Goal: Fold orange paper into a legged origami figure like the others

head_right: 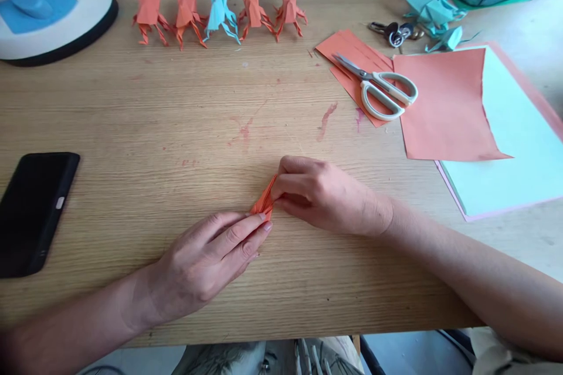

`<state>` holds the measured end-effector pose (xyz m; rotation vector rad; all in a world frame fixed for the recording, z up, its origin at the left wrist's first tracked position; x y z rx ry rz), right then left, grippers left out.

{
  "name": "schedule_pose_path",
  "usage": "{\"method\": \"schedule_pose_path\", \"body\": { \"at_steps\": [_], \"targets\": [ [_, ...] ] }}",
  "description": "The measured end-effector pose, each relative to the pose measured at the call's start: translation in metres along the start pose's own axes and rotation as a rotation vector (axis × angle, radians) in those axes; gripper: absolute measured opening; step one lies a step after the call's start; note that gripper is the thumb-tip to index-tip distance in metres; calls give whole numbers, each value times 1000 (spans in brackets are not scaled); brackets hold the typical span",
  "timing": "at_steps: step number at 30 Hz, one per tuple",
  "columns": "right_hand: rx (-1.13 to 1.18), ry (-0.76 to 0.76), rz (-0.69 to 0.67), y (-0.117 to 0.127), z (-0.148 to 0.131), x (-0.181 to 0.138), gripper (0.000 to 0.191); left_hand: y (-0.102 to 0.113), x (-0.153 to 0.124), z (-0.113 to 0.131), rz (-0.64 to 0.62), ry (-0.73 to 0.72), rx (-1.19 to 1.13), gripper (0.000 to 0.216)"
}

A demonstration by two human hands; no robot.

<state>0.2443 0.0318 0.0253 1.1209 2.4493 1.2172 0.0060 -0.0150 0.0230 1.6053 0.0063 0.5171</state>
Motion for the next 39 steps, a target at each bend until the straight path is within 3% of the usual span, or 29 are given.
{"method": "schedule_pose_path", "body": {
  "at_steps": [5,11,22,27,39],
  "targets": [
    [17,-134,-101,3,-2,12,13,0,-3,1,0,-15,-27,30],
    [94,-149,-134,3,0,12,14,-2,-1,1,21,0,-17,31],
    [-110,-280,-144,-3,-15,17,13,0,2,1,74,26,-45,29],
    [-289,-144,-87,-5,-21,12,10,-1,2,1,74,26,-30,27],
    [-381,210,38,-8,-8,-3,24,-2,-2,2,33,44,-36,29]
  ]
}}
Point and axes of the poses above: each hand's wrist, its own x-axis towards the middle knuckle, its own y-axis out of the back of the hand, z = x × y, the point moved 1 cm from there along x, towards the middle knuckle, and after that the axes turned 3 degrees about -y, right-handed, at the moved point
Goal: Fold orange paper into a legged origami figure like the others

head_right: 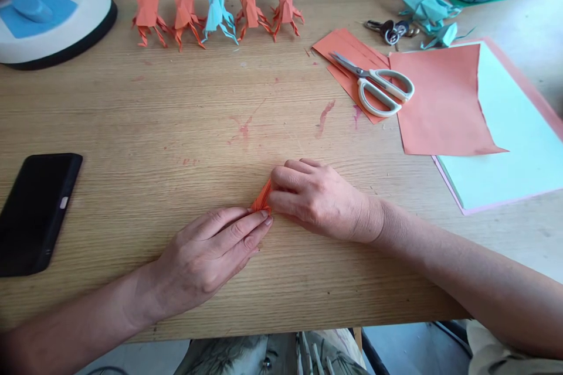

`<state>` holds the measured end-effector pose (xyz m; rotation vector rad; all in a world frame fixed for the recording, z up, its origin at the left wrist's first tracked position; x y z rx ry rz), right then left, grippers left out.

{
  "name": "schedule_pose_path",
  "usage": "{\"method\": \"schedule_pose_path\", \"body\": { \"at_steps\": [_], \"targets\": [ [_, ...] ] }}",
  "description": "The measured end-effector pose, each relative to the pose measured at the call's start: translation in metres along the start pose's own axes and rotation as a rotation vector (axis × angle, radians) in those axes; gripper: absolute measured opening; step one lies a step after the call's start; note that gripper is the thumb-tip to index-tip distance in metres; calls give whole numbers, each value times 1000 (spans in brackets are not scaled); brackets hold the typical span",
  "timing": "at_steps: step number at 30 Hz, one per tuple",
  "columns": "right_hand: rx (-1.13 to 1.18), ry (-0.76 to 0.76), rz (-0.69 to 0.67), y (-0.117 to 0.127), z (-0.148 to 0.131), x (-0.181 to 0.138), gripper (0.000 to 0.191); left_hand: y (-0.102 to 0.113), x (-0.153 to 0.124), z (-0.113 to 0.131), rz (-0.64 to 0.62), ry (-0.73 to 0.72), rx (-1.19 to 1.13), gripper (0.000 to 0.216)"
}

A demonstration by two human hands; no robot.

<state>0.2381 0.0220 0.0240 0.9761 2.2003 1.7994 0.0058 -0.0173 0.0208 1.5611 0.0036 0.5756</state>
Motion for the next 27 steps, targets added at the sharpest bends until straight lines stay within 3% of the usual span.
{"method": "schedule_pose_path", "body": {
  "at_steps": [4,16,27],
  "targets": [
    [4,87,6,2,3,-7,24,0,1,0,-3,3,19,29],
    [-60,166,-22,11,3,-17,22,1,0,-2,-44,-59,15,32],
    [-105,83,-5,6,-8,-30,16,3,2,-1,-107,-82,78,34]
  ]
}}
Point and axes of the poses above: each hand's wrist, its own x-axis towards the middle knuckle, its own y-axis out of the back of the hand, z = x × y, the point moved 1 cm from there along x, towards the middle knuckle, and after that the axes turned 3 degrees about -y, right-handed, at the moved point
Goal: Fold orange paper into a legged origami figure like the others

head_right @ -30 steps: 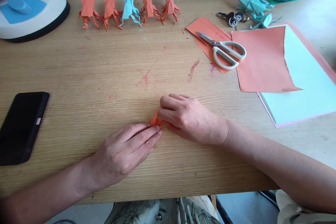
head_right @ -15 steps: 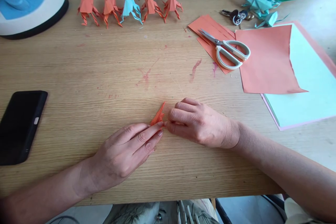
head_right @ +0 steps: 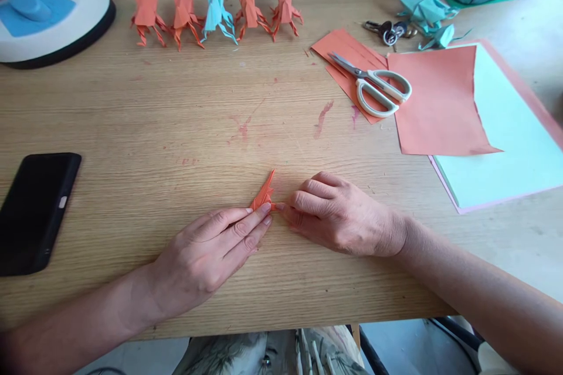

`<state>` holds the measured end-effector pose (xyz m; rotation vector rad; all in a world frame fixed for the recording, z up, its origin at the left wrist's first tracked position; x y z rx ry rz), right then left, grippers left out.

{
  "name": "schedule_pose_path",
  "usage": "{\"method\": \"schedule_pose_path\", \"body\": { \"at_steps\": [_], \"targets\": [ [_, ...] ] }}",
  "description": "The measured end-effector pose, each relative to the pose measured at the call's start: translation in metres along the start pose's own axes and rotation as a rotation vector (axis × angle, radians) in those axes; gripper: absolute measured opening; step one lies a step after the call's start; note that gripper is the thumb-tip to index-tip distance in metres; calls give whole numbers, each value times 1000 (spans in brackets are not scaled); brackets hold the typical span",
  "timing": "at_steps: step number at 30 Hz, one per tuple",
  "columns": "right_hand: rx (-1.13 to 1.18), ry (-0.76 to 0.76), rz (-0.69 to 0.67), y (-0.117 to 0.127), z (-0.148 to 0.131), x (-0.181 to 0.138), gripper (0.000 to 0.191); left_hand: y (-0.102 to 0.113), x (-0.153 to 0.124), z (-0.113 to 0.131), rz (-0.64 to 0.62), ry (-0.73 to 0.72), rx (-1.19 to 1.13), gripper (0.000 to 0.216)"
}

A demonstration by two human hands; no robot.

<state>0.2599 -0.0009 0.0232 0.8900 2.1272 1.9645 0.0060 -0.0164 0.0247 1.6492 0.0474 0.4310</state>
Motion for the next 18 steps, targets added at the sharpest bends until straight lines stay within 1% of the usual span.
{"method": "schedule_pose_path", "body": {
  "at_steps": [4,7,9,12,14,18],
  "targets": [
    [-11,-77,-24,2,-7,-4,18,1,-1,1,-16,7,33,36],
    [31,-187,-38,4,-12,-17,29,0,-1,3,-9,11,51,36],
    [46,-261,-1,7,-16,-28,38,-2,-1,4,-2,4,61,36],
    [-5,-380,78,9,-23,-38,50,-4,-1,5,1,-7,76,37],
    [-29,-386,46,7,-30,-36,51,-4,-1,6,-11,-2,84,37],
    [-72,-331,-53,-1,-42,-22,54,-3,-2,6,-41,9,83,37]
  ]
}}
Point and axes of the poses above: each hand's wrist, its own x-axis towards the middle knuckle, its own y-axis out of the back of the hand, z = x × y, the point moved 1 cm from there along x, towards the middle knuckle, and after that the axes turned 3 degrees about -y, right-handed, at the moved point
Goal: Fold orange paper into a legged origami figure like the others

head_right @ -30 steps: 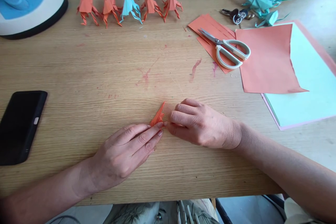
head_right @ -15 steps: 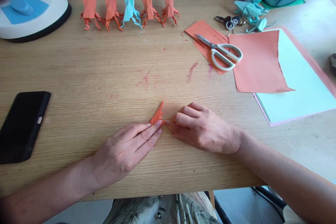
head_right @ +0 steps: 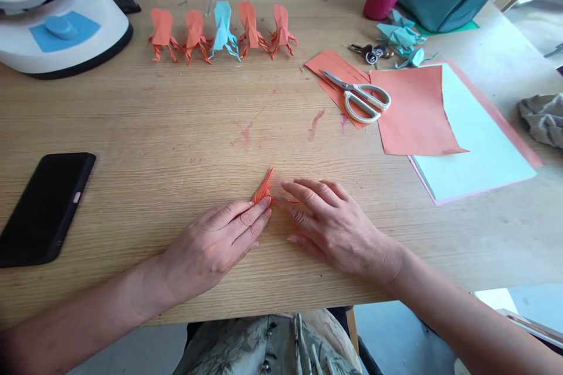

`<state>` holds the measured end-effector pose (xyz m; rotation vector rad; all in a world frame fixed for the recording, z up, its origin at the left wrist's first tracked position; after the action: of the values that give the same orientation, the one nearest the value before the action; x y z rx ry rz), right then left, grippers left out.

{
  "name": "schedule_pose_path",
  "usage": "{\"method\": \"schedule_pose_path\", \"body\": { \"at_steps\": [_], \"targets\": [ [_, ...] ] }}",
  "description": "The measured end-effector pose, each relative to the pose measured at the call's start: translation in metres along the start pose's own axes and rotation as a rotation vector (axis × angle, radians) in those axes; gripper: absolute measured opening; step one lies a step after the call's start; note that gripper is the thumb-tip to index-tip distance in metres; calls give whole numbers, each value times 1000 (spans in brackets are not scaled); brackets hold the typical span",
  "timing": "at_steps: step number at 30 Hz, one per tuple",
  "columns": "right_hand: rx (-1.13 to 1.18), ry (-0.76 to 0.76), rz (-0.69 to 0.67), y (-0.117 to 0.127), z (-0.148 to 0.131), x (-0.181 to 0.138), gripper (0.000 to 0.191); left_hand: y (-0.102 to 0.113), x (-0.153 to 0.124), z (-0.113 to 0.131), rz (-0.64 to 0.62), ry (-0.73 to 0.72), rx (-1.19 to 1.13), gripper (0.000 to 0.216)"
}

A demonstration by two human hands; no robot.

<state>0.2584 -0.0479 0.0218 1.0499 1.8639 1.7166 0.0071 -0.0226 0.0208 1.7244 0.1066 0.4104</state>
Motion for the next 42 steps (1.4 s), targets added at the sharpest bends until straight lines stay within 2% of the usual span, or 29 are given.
{"method": "schedule_pose_path", "body": {
  "at_steps": [11,20,28,35,42],
  "targets": [
    [40,-76,-102,-8,-2,-2,60,3,-3,-4,-56,27,-79,42],
    [-28,-133,-110,-11,-21,-2,65,1,-7,0,-134,92,-146,59],
    [-57,-125,-106,-15,-23,1,65,-3,-15,-2,-69,100,-254,55],
    [-34,-135,-82,-15,-23,1,65,1,-21,-3,141,138,-248,47],
    [3,-103,-45,-12,-25,4,54,-1,-13,-2,132,126,-258,39]
  ]
}}
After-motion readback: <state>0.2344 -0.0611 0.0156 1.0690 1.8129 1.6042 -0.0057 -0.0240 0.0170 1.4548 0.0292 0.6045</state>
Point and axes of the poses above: each hand's wrist, its own x-axis towards the middle knuckle, its own y-axis out of the back of the hand, z = x × y, the point moved 1 cm from there along x, towards the middle knuckle, and after that the axes turned 3 degrees about -y, right-handed, at the moved point
